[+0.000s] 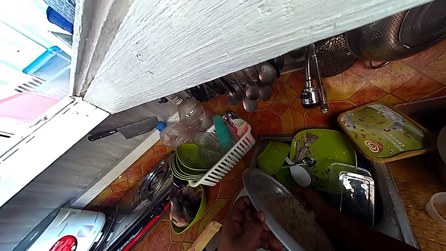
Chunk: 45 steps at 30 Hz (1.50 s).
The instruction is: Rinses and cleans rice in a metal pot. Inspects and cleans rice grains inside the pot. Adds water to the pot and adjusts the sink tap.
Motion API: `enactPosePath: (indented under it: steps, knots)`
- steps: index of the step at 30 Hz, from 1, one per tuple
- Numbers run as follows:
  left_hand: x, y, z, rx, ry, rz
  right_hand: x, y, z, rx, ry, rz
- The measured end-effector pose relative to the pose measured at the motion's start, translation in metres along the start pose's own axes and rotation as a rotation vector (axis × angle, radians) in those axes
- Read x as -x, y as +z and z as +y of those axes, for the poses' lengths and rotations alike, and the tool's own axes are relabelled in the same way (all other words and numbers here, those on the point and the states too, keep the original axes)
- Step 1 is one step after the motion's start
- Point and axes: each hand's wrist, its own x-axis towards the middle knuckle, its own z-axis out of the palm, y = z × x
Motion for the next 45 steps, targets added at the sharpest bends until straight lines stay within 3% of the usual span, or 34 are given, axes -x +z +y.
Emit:
enactPosePath:
  steps: [45]
  knots:
    - [-0.0046,0.0020,0.0003,0.041,-0.009,-0.052,-0.0036,-0.0031,0.0012,0.043,-0.026,0.006]
